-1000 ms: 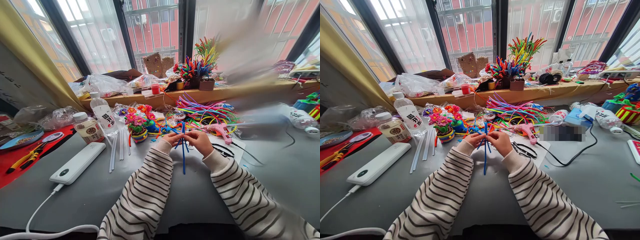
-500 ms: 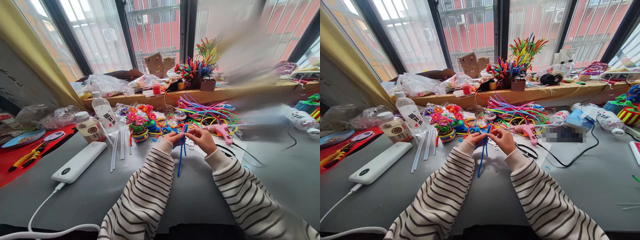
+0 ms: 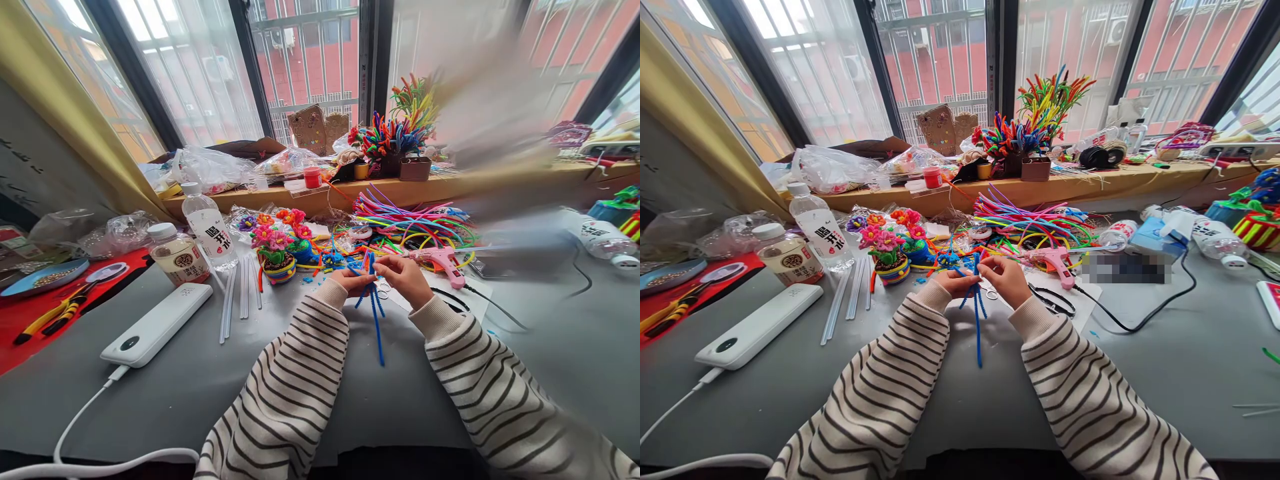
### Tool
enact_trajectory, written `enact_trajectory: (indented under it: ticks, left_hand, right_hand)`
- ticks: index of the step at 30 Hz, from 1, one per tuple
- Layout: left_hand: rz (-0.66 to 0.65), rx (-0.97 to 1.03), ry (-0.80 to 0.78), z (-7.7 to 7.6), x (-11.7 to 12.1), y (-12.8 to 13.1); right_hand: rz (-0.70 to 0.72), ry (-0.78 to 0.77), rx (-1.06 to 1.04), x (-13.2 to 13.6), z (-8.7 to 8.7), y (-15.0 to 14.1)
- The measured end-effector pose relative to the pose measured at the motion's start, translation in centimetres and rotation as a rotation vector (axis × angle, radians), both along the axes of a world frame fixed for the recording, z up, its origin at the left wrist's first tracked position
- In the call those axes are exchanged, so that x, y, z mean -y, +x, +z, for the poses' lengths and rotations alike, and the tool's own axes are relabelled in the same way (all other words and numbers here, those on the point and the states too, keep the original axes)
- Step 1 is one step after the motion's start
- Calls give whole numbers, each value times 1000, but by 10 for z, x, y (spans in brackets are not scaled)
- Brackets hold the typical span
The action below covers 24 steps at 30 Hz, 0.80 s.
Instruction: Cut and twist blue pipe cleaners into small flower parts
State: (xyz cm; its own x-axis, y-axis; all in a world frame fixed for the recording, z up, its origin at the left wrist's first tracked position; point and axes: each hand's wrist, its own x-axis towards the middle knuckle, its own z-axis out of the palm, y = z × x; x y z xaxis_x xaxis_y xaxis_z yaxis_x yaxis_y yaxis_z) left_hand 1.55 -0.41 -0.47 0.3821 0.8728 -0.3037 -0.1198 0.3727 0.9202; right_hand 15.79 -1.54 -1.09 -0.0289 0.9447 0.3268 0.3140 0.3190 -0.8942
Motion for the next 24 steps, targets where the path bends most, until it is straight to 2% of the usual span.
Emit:
enact_trajectory:
  ticks: [9,16,20,24]
  left_hand:
    - [38,23,-5,-1,-1,1]
    - [100,118,-18,-3,-4,0]
    - [71,109,-2,-4,-5,-1]
    - [17,90,19,-4,-3,-2]
  right_hand:
    - [-95,71,39,1,0,-2]
    - [29,1,-179,4,6,-3]
    - [84,-49,-268,5,8,-4]
    - [84,-25,-290,4,7,-3]
